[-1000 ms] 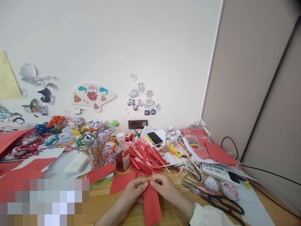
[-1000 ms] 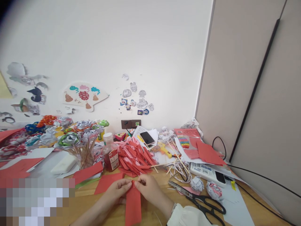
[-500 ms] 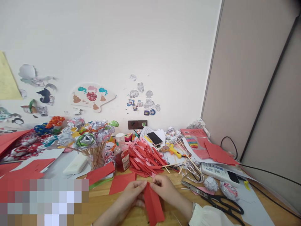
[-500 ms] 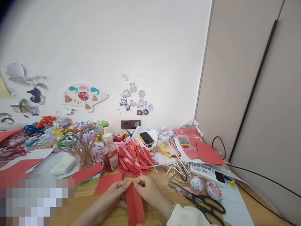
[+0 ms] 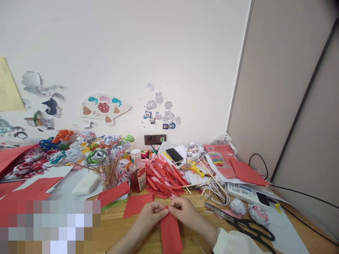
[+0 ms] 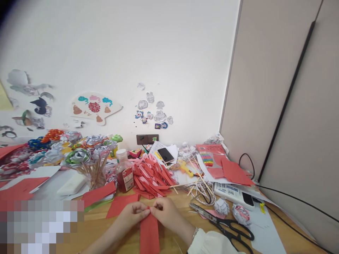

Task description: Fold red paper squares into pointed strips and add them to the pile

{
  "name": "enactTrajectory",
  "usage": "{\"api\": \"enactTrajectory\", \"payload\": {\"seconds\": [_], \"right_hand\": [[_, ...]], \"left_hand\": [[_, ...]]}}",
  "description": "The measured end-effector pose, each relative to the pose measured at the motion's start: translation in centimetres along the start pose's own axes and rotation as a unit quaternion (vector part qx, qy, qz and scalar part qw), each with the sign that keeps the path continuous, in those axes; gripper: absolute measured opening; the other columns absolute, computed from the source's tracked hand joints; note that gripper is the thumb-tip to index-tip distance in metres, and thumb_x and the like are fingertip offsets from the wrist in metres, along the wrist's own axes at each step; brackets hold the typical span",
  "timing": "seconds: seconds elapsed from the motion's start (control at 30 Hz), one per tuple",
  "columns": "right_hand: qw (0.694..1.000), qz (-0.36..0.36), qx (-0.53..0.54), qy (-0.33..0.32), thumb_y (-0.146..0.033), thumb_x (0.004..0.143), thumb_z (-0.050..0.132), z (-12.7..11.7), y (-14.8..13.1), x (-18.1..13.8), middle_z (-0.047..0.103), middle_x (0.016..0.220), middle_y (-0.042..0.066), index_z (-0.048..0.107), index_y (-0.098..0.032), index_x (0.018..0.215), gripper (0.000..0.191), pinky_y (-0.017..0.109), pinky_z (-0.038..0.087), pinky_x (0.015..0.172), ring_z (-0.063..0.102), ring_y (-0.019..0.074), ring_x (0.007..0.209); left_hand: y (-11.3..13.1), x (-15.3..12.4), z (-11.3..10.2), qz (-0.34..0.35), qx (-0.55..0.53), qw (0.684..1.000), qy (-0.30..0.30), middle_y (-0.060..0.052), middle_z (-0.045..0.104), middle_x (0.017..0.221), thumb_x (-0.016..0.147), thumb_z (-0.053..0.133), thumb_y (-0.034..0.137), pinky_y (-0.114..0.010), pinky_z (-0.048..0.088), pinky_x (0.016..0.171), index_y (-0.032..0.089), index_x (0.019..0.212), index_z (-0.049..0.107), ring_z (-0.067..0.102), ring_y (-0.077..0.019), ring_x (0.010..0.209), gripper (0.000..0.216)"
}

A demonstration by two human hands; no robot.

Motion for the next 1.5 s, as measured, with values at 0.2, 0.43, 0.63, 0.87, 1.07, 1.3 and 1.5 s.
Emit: {"api": "enactTrajectory", "payload": {"seconds": [0.2, 0.43, 0.63, 0.87, 1.07, 1.3, 1.5], "right_hand": [[1.0, 0.007, 0.004, -0.007, -0.035, 0.074, 0.059, 0.1, 0.1, 0.0, 0.045, 0.055, -0.005, 0.051, -0.016, 0.06, 0.025, 0.02, 0.03, 0.049, 0.04, 0.0096, 0.054], [1.0, 0.003, 0.021, -0.005, -0.04, 0.075, 0.057, 0.2, -0.3, -0.1, 0.042, 0.053, -0.005, 0.048, -0.017, 0.058, 0.03, 0.021, 0.029, 0.049, 0.038, 0.0095, 0.052], [1.0, -0.002, 0.01, 0.002, -0.043, 0.075, 0.055, -0.2, -0.6, -0.2, 0.043, 0.056, -0.004, 0.046, -0.017, 0.059, 0.031, 0.021, 0.03, 0.051, 0.04, 0.0104, 0.054], [1.0, 0.009, 0.015, -0.002, -0.037, 0.073, 0.056, 0.0, -0.4, -0.2, 0.043, 0.056, -0.004, 0.047, -0.017, 0.059, 0.026, 0.021, 0.029, 0.05, 0.038, 0.0096, 0.054], [1.0, 0.007, 0.001, -0.007, -0.029, 0.072, 0.054, -0.1, -0.8, -0.3, 0.044, 0.056, -0.004, 0.048, -0.016, 0.06, 0.019, 0.02, 0.03, 0.05, 0.039, 0.0098, 0.054], [1.0, 0.003, 0.004, -0.006, -0.03, 0.073, 0.056, -0.2, -0.6, -0.3, 0.042, 0.055, -0.005, 0.048, -0.017, 0.06, 0.02, 0.021, 0.029, 0.05, 0.039, 0.01, 0.054], [1.0, -0.006, 0.004, -0.011, -0.036, 0.075, 0.056, -0.1, -0.4, -0.2, 0.043, 0.056, -0.004, 0.049, -0.017, 0.06, 0.026, 0.021, 0.03, 0.05, 0.04, 0.0104, 0.055]], "left_hand": [[-0.3, -0.1, 0.1, -0.006, -0.003, 1.0, 0.018, 0.003, 0.053, 0.048, 0.051, 0.073, 0.061, -0.022, 0.032, 0.047, 0.016, 0.058, 0.058, 0.045, -0.0117, 0.048, 0.048], [-0.4, -0.6, 0.9, -0.064, -0.066, 0.996, -0.009, 0.004, 0.054, 0.051, 0.049, 0.071, 0.066, -0.022, 0.038, 0.048, 0.016, 0.059, 0.055, 0.048, -0.0105, 0.048, 0.054], [-0.3, -1.0, 1.4, -0.074, -0.104, 0.989, -0.069, -0.001, 0.061, 0.06, 0.058, 0.068, 0.065, -0.023, 0.042, 0.052, 0.014, 0.07, 0.06, 0.055, -0.0127, 0.053, 0.053], [0.0, -0.7, 1.1, -0.058, -0.056, 0.996, -0.049, 0.003, 0.054, 0.055, 0.052, 0.07, 0.067, -0.023, 0.041, 0.052, 0.014, 0.063, 0.056, 0.049, -0.0107, 0.05, 0.056], [-0.1, -0.2, 0.8, -0.03, -0.006, 0.999, -0.044, 0.004, 0.051, 0.054, 0.05, 0.066, 0.07, -0.025, 0.04, 0.052, 0.015, 0.062, 0.055, 0.046, -0.0113, 0.051, 0.058], [1.1, -0.2, 0.4, 0.049, 0.139, 0.989, -0.009, 0.003, 0.046, 0.055, 0.068, 0.053, 0.055, -0.025, 0.034, 0.055, 0.016, 0.058, 0.051, 0.043, -0.0137, 0.057, 0.04], [2.0, -0.9, 0.7, 0.088, 0.205, 0.975, 0.011, 0.002, 0.048, 0.059, 0.071, 0.047, 0.046, -0.025, 0.034, 0.056, 0.018, 0.061, 0.049, 0.046, -0.0149, 0.059, 0.03]]}}
Point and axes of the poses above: each hand's wrist, its own x-axis towards the middle knuckle, its own z-axis out of the palm, y = z × x, the point moved 6 cm from there along x, towards the middle knuckle
